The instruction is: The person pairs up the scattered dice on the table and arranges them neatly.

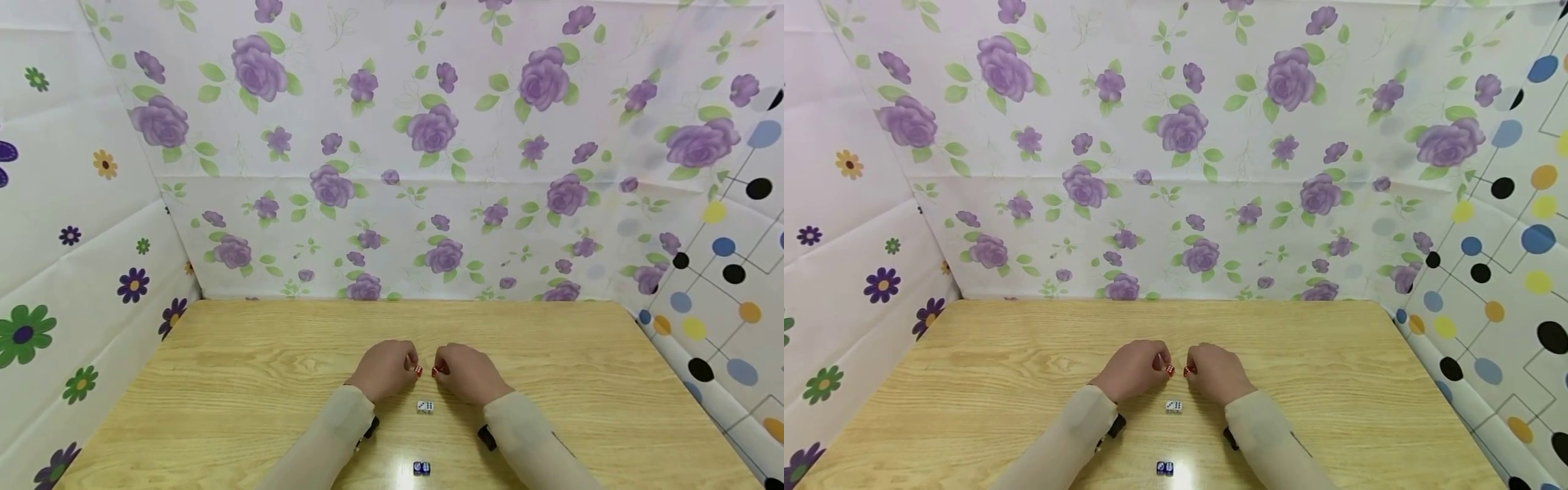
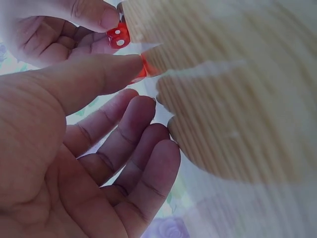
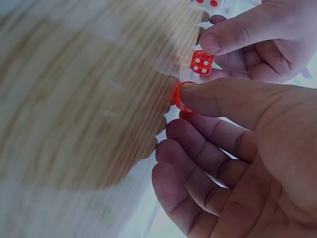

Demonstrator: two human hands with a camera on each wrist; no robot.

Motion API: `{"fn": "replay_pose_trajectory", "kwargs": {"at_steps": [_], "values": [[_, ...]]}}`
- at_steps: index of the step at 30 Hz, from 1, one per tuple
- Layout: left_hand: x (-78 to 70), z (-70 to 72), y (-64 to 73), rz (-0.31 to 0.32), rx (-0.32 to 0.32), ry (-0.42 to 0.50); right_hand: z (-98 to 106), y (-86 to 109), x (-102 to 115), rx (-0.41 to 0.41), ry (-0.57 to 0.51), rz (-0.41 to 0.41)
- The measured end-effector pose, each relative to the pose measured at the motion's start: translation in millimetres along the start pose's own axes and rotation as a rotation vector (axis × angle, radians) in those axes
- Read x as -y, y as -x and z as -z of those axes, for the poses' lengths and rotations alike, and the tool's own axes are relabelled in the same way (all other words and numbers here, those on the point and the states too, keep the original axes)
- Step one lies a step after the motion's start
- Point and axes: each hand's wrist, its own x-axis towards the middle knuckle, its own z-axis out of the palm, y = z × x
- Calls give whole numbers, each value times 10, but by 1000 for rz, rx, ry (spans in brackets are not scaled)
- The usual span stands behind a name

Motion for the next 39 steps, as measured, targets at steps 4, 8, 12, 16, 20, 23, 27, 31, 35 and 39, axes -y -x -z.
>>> {"fn": "replay_pose_trajectory", "kwargs": {"at_steps": [4,8,12,16,20,23,27,31,35,39], "values": [[-8,-10,-17,-11,15,6,-15,-11,-9,10,-2,-5],[-7,-14,-29,-20,19,-12,-9,-6,-31,19,-16,-16],[-23,-15,-41,-30,14,-31,5,7,-50,20,-13,-27],[-43,-20,-51,-30,11,-35,1,5,-57,17,-6,-22],[-54,-30,-62,-26,17,-25,-23,-4,-62,19,-8,-16],[-63,-35,-68,-24,21,-17,-36,-14,-63,18,-4,-12],[-68,-29,-72,-28,23,-11,-43,-35,-54,17,-1,-10],[-63,-21,-83,-29,25,-1,-44,-52,-53,28,-8,-11],[-46,-11,-93,-18,27,18,-39,-55,-71,36,-17,-23],[-25,-3,-88,-19,28,21,-26,-49,-88,34,-22,-26]]}}
